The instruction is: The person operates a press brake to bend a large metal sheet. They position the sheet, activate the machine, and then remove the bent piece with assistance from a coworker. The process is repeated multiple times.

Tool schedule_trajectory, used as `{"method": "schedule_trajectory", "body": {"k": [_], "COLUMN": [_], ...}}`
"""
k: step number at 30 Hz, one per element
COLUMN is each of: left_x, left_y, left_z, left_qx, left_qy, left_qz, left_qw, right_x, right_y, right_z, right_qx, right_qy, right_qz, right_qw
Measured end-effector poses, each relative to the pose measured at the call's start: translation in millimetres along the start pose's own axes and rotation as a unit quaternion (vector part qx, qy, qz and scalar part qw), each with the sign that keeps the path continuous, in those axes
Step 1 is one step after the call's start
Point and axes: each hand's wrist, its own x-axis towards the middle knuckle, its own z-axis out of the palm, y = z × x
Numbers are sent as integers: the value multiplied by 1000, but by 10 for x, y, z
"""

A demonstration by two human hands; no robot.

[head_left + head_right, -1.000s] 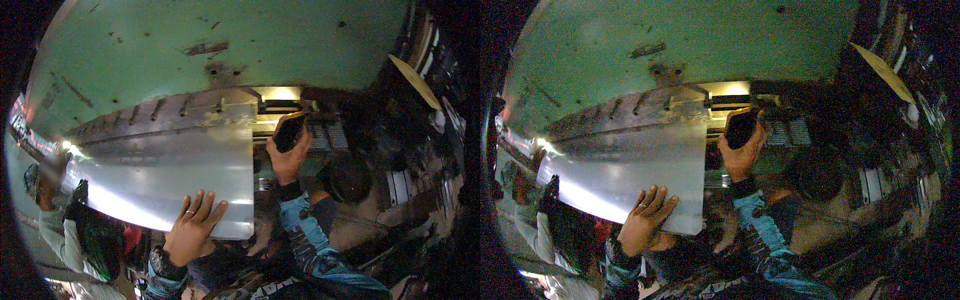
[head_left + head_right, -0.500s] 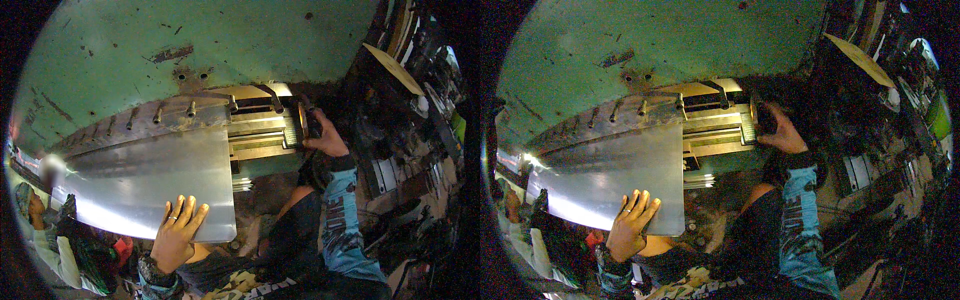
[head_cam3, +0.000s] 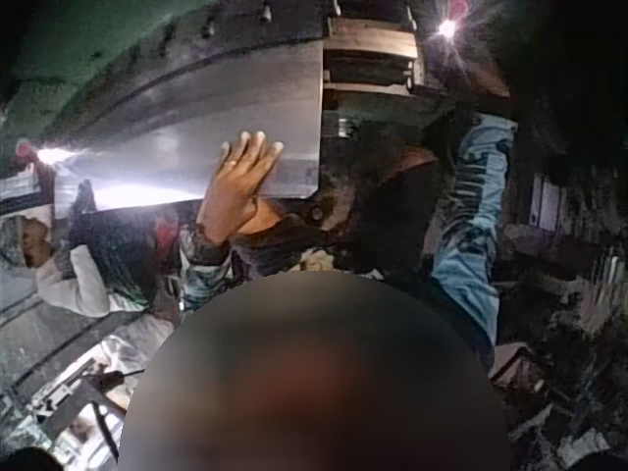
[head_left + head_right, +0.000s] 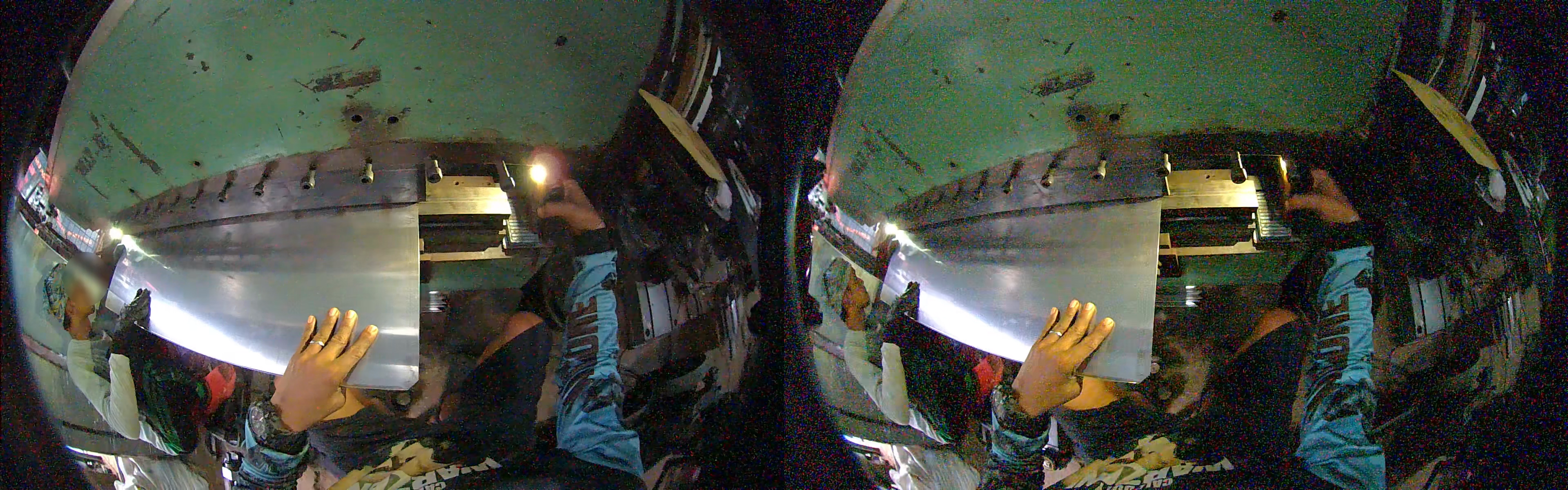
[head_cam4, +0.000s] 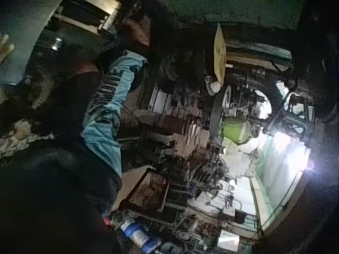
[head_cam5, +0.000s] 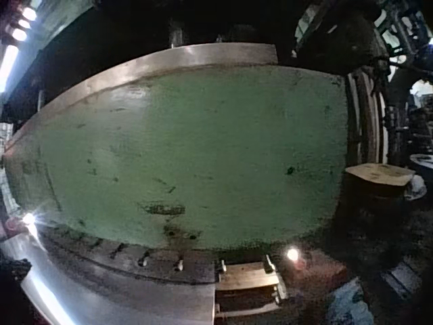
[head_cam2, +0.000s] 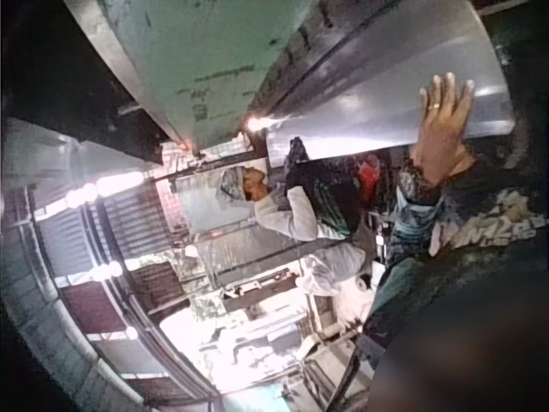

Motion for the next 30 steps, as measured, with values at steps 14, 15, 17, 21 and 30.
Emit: {"method": "schedule_trajectory", "body": {"k": [14,15,17,21,30], "left_x": [22,17,6,-5,-5], "left_y": [28,27,30,38,19], "left_z": [-53,-46,-32,-9,39], "left_qx": [-17,-17,-10,-6,8], "left_qy": [-9,-11,-11,-3,16], "left_qz": [-2,-3,-9,-12,-5], "left_qw": [1000,1000,1000,1000,1000], "right_x": [140,108,48,-251,-442], "right_y": [255,213,152,297,1448], "right_z": [140,156,208,183,68], "right_qx": [-91,-85,-27,21,115], "right_qy": [36,26,13,240,419], "right_qz": [-2,-11,8,19,144], "right_qw": [995,996,1000,970,889]}}
